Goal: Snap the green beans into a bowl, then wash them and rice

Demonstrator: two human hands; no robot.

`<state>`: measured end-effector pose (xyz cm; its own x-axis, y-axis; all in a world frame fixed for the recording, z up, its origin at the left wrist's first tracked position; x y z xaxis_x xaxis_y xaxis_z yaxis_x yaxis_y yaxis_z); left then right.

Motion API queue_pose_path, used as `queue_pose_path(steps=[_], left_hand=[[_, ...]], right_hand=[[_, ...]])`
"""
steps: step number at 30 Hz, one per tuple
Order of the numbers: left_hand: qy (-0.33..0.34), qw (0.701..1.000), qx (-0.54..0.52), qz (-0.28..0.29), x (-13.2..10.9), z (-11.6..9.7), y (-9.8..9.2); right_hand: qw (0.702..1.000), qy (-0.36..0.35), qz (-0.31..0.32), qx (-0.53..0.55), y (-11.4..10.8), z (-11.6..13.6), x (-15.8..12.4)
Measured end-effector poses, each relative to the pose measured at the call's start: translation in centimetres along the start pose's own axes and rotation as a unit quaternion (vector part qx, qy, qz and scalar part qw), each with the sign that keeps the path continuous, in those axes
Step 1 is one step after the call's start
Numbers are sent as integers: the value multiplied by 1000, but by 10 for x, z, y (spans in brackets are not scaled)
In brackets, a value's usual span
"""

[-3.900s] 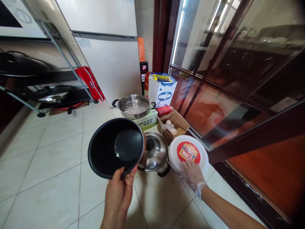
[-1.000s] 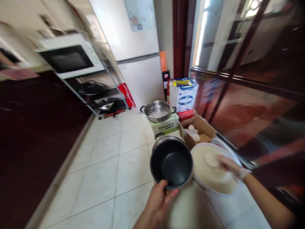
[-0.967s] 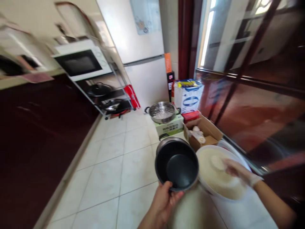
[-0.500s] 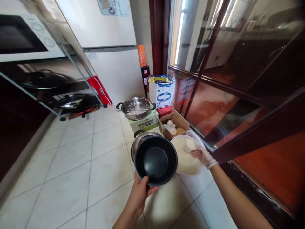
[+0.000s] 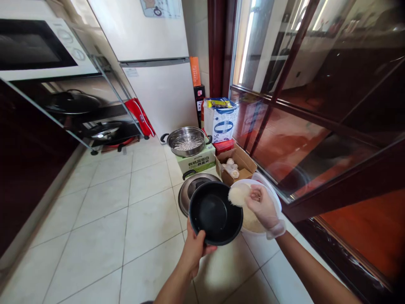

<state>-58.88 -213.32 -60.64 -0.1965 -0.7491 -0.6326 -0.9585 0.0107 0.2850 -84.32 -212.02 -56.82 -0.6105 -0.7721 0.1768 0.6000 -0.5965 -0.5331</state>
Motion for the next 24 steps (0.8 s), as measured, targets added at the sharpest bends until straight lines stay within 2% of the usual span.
queue_pose_path(steps=[1, 3, 6, 8, 10, 12, 14, 16, 18, 20, 22, 24], left_hand=[[1, 1000, -3, 3, 1, 0, 0], [0, 1000, -10, 10, 1, 1, -1], [-1, 1000, -21, 19, 2, 2, -1], [2, 999, -27, 20, 2, 3, -1], [1, 1000, -26, 14, 2, 4, -3], [-4, 1000, -20, 0, 2, 5, -5], [-9, 1000, -17, -10, 3, 6, -7], [-12, 1000, -16, -12, 4, 6, -7], [-12, 1000, -16, -13, 4, 6, -6], [-11, 1000, -15, -19, 4, 6, -6], [-14, 1000, -12, -23, 4, 7, -6], [-19, 999, -10, -26, 4, 9, -5]], right_hand=[[996, -64, -17, -57, 4, 14, -6], [966, -208, -30, -151, 17, 40, -20], [885, -400, -15, -236, 36, 65, -44], [834, -485, -19, -264, 43, 76, -58], [804, -526, -28, -276, 45, 83, -65], [807, -517, -27, -282, 42, 84, -61], [836, -464, -30, -290, 34, 73, -44], [871, -380, -54, -305, 20, 47, -18], [893, -289, -80, -335, 3, 10, 9], [888, -215, -37, -405, -4, -32, 32], [862, -153, 15, -483, -9, -67, 47], [832, -116, 54, -540, -10, -87, 53]])
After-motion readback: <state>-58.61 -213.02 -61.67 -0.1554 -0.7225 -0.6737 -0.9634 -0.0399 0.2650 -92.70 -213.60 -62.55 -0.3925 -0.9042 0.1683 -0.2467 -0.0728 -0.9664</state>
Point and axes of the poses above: each hand's wrist, its own x-axis towards the middle knuckle, its own y-axis out of the palm, z = x × y, the point moved 6 cm from there along x, towards the middle knuckle, and after that the axes turned 9 degrees about -x, right-handed, at the moved point
